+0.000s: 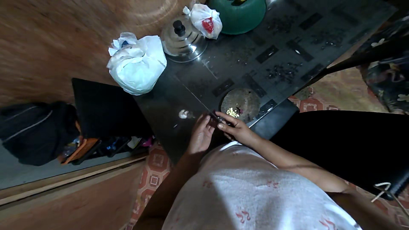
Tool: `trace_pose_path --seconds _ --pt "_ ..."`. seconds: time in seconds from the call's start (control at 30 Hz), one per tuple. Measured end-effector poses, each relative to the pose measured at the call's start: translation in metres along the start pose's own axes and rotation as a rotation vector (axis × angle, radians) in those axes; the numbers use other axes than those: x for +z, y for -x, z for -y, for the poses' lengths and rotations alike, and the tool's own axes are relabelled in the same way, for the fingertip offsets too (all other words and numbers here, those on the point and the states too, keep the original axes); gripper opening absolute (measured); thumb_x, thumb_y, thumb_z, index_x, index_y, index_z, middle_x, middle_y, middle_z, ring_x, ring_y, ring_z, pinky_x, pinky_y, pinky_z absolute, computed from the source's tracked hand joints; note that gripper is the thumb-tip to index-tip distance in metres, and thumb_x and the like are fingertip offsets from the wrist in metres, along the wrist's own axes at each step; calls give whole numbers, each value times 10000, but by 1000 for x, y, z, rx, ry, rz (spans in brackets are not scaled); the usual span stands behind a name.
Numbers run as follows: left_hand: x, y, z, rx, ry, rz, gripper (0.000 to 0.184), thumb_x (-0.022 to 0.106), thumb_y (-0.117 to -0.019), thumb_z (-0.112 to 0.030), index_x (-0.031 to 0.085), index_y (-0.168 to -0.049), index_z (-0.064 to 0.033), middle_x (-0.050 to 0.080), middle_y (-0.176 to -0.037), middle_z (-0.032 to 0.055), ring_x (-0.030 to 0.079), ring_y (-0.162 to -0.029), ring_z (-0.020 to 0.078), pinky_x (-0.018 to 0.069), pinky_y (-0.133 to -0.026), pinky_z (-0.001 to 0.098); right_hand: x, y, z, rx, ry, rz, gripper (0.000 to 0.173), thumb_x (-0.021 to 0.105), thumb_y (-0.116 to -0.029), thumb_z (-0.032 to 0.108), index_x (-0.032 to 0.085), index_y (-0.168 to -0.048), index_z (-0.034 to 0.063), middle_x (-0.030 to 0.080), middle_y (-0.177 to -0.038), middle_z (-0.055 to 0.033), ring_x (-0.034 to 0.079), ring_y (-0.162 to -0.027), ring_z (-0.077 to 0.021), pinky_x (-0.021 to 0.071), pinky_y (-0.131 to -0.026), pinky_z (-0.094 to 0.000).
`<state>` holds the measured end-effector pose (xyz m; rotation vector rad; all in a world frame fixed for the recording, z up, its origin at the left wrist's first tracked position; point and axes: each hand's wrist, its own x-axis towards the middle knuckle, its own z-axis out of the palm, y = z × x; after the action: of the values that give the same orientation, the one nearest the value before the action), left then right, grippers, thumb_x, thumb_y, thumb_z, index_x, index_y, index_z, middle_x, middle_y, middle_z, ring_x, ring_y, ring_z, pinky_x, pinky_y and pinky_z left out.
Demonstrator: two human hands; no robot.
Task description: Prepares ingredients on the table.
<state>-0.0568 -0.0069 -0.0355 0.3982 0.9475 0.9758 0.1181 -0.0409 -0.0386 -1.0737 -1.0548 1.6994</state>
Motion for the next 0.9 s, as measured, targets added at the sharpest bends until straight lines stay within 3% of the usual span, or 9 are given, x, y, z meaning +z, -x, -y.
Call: trace_pose_path --seconds 0.13,0.23,0.33,0.5,0.63,0.7,0.9 --pt "-2 0 0 -19 -21 -19 309 475 -1070 -89 531 -1371 -46 674 -1197 104 682 -1076 192 552 -985 344 -3 -1 0 64 -98 -2 497 561 -1063 234 458 -1541 142 615 -867 -22 526 -556 -65 484 -506 -221" --pt "-8 2 -3 -13 -62 2 324 468 -1073 -90 527 -1386 -33 667 -1241 121 682 -1103 213 555 -996 365 -8 -3 -2 124 -131 -28 484 540 -1076 256 454 -1545 172 639 -923 -42 531 -567 -75 481 -509 -225" --pt "-12 3 -7 -22 -30 40 303 411 -1086 -118 535 -1348 -30 700 -1183 121 706 -1069 217 569 -978 363 -13 -3 -3 168 -133 -43 478 528 -1082 272 451 -1546 190 611 -885 -39 530 -560 -85 486 -506 -233" --pt "-17 -2 -10 -50 50 7 342 303 -1069 -178 591 -1197 -43 700 -1060 125 713 -952 217 590 -889 347 -13 -2 -5 165 -157 -22 471 517 -1085 272 450 -1543 182 616 -942 -45 539 -572 -85 494 -510 -228" --pt "-22 -5 -9 -77 -4 13 374 299 -1110 -254 570 -1262 -47 672 -1073 101 689 -938 188 576 -885 320 -15 -1 -6 148 -190 -12 469 500 -1088 258 436 -1544 172 607 -929 -40 535 -569 -83 494 -513 -227" --pt "-24 -5 -10 -81 5 22 336 348 -1105 -205 575 -1286 -37 670 -1036 80 685 -910 158 576 -876 291 -16 -2 -7 152 -200 -21 472 500 -1089 253 431 -1549 175 605 -916 -38 539 -568 -87 495 -509 -227" --pt "-30 -7 -15 -104 50 -13 395 287 -1085 -235 618 -1183 -43 685 -956 86 687 -808 159 591 -778 281 -18 -3 -6 170 -205 -43 478 494 -1092 263 417 -1557 183 603 -918 -37 539 -568 -86 497 -512 -225"
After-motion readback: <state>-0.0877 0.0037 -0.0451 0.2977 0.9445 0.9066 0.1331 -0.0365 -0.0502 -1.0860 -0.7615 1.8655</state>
